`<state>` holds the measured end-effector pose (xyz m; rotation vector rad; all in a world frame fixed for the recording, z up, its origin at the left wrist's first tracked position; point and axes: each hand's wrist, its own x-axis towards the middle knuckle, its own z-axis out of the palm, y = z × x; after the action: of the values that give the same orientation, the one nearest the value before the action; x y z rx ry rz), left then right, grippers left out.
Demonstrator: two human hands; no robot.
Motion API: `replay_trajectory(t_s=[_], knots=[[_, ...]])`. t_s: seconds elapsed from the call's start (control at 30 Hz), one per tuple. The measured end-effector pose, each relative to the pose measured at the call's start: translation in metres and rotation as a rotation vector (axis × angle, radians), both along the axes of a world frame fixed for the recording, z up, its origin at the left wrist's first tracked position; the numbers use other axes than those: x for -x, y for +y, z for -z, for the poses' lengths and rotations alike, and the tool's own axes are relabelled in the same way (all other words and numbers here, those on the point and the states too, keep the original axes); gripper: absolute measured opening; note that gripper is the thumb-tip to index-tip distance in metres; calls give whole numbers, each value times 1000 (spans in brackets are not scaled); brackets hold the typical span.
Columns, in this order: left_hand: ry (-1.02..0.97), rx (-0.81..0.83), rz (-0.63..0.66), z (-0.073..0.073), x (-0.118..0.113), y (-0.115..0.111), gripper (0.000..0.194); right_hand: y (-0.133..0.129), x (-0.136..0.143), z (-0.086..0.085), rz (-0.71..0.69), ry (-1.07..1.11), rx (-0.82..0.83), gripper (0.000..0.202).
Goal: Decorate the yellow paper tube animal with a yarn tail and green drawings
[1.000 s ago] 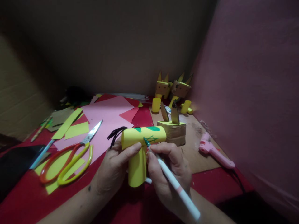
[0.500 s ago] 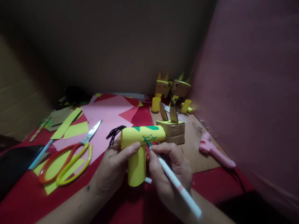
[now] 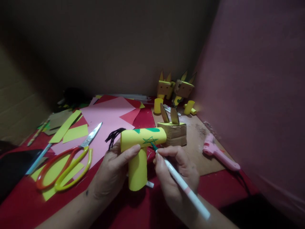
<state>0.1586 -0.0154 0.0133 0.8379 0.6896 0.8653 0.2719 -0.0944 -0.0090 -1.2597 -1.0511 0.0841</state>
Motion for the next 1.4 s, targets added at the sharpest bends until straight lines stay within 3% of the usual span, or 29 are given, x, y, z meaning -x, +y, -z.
replay_trajectory(t_s=[0.37,0.77,1.0,1.4], knots=[[60,26,-59,0,0,3,58,-3,-5,0,-25,81,44,7],[67,51,-73,1,-1,2,50,-3,-8,3,-47,97,76,7],[76,58,-103,2,-1,3,61,-6,-7,-2,-53,111,32,7],[57,36,-77,-1,-2,3,53,-2,-4,-2,-46,59,9,6]])
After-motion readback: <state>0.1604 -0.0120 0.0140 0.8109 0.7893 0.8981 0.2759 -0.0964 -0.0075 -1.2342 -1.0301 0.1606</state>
